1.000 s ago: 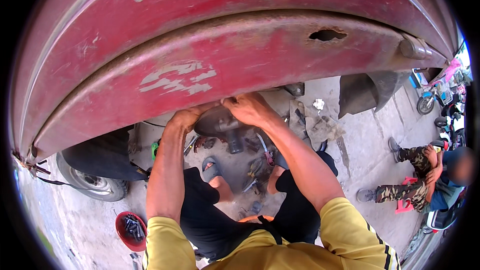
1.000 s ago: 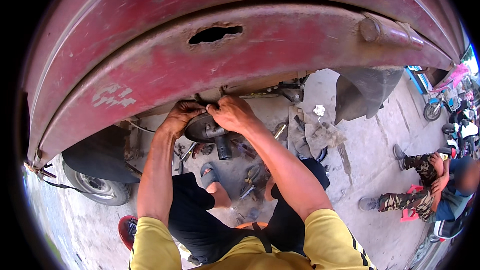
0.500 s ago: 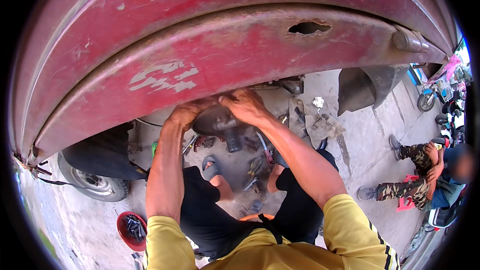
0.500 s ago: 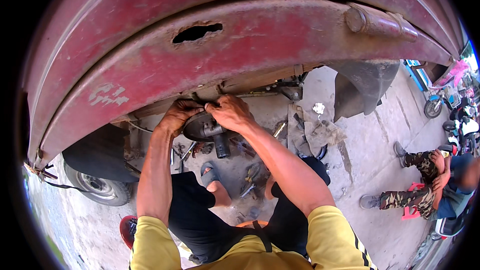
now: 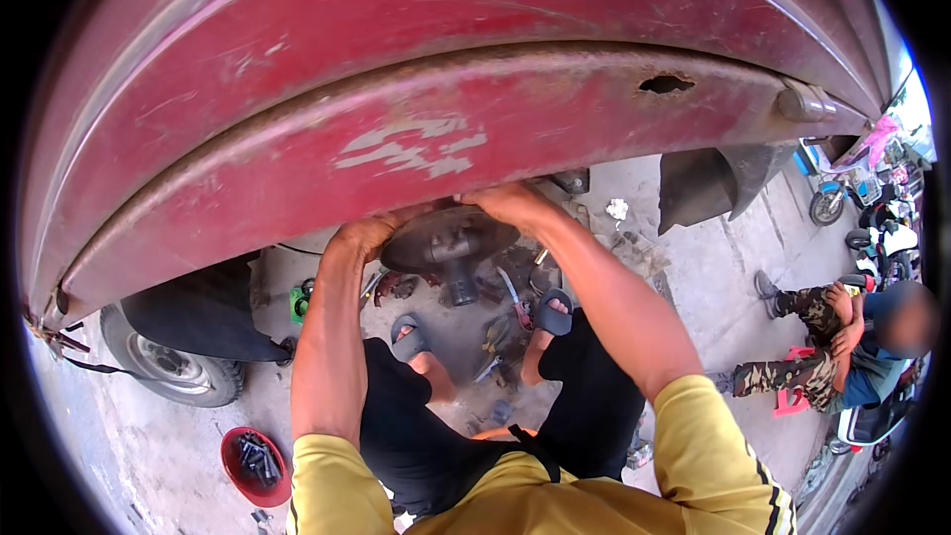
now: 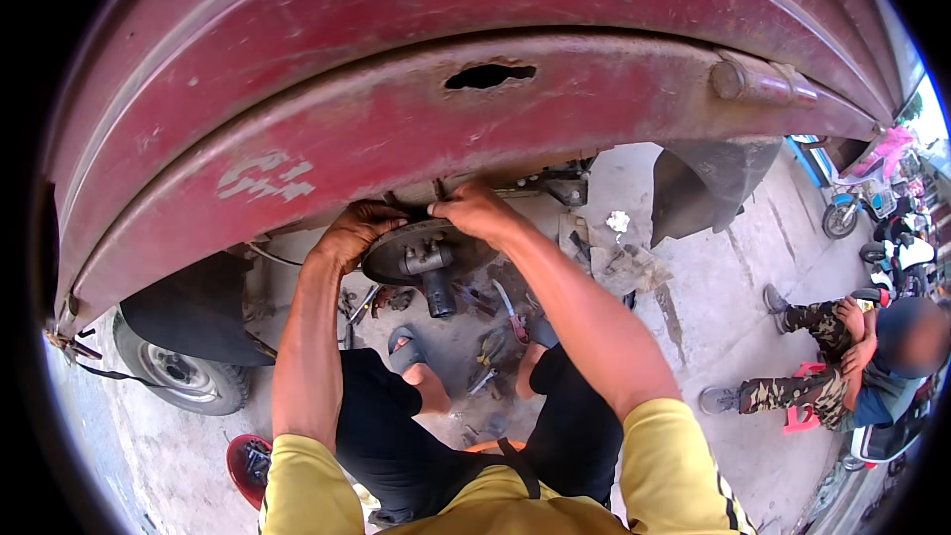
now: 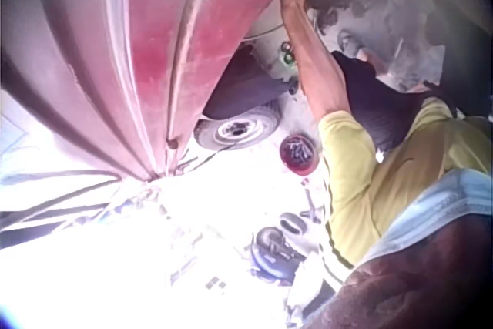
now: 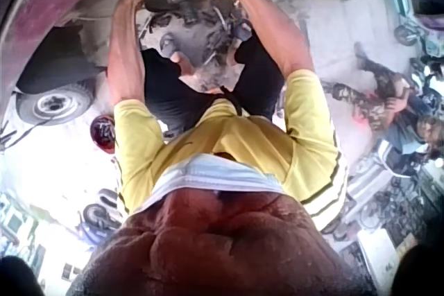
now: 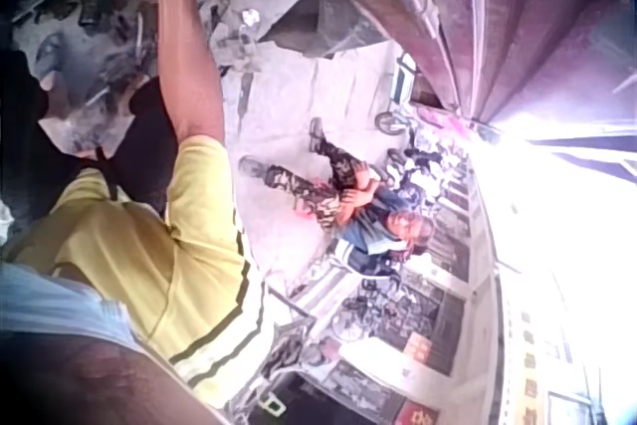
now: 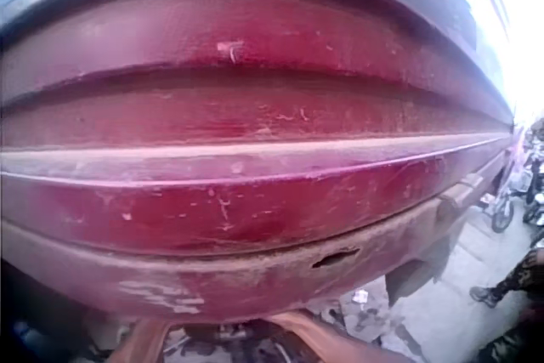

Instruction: The person manipulates and fits a brake-related wheel hub component on the rear axle assembly of a vehicle.

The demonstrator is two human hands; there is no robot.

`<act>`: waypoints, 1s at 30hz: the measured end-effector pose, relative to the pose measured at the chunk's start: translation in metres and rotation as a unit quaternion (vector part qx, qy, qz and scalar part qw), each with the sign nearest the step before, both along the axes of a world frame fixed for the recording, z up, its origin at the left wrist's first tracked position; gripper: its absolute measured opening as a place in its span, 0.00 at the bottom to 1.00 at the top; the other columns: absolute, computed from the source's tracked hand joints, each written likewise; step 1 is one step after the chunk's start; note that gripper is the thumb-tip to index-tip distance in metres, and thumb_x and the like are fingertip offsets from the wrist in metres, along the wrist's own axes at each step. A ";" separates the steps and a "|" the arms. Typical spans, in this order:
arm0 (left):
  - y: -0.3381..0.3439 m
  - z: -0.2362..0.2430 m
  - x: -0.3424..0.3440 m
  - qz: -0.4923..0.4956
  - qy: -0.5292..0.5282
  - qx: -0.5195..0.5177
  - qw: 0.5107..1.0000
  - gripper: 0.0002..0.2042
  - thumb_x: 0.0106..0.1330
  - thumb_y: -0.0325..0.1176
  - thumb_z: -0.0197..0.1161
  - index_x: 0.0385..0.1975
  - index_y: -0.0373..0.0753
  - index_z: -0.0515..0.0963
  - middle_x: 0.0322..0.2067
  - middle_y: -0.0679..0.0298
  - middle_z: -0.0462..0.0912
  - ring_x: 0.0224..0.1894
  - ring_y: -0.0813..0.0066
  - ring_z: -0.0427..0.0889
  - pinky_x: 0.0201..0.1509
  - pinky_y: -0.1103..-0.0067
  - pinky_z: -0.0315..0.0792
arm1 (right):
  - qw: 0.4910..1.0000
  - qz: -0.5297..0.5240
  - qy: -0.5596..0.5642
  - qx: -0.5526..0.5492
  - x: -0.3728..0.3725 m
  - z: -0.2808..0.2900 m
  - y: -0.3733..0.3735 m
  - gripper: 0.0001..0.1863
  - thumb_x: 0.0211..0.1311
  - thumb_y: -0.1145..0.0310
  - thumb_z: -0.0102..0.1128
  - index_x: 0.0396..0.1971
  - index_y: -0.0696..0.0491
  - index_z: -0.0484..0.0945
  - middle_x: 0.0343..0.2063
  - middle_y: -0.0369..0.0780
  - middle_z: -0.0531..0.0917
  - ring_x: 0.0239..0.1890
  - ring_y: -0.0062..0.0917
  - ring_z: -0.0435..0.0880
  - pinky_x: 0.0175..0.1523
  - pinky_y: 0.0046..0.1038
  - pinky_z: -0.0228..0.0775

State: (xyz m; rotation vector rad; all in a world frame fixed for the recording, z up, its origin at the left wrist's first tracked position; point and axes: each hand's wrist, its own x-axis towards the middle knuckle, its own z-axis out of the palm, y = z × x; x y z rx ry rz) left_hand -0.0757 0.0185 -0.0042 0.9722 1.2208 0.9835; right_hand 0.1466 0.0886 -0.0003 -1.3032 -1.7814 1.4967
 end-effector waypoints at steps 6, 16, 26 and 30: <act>-0.001 0.011 0.003 -0.014 0.030 -0.016 0.999 0.12 0.65 0.30 0.69 0.43 0.28 0.83 0.36 0.60 0.87 0.36 0.76 0.82 0.42 0.79 0.77 | 0.984 0.074 -0.127 -0.101 -0.019 -0.022 0.047 0.16 0.49 0.68 0.74 0.35 0.64 0.84 0.31 0.44 0.85 0.30 0.28 0.81 0.34 0.36 0.75; -0.003 0.006 -0.003 0.005 0.044 0.000 0.999 0.11 0.64 0.31 0.71 0.39 0.29 0.84 0.32 0.61 0.87 0.32 0.77 0.81 0.38 0.78 0.76 | 0.960 0.125 -0.173 -0.179 -0.030 -0.010 0.051 0.17 0.48 0.67 0.76 0.37 0.59 0.85 0.36 0.44 0.86 0.33 0.33 0.86 0.36 0.40 0.79; -0.002 -0.002 -0.009 -0.005 0.051 -0.015 0.999 0.12 0.64 0.30 0.70 0.41 0.28 0.84 0.33 0.60 0.87 0.34 0.75 0.82 0.39 0.78 0.76 | 0.972 0.114 -0.156 -0.136 -0.031 0.007 0.033 0.41 0.49 0.64 0.77 0.64 0.60 0.71 0.64 0.46 0.72 0.58 0.35 0.76 0.51 0.36 0.77; 0.006 -0.010 -0.009 -0.012 0.024 -0.051 0.998 0.13 0.64 0.30 0.70 0.43 0.27 0.83 0.35 0.58 0.87 0.36 0.74 0.82 0.41 0.77 0.77 | 0.958 0.132 -0.234 -0.106 -0.033 -0.003 0.049 0.38 0.48 0.66 0.78 0.60 0.62 0.74 0.59 0.47 0.76 0.56 0.35 0.78 0.48 0.36 0.78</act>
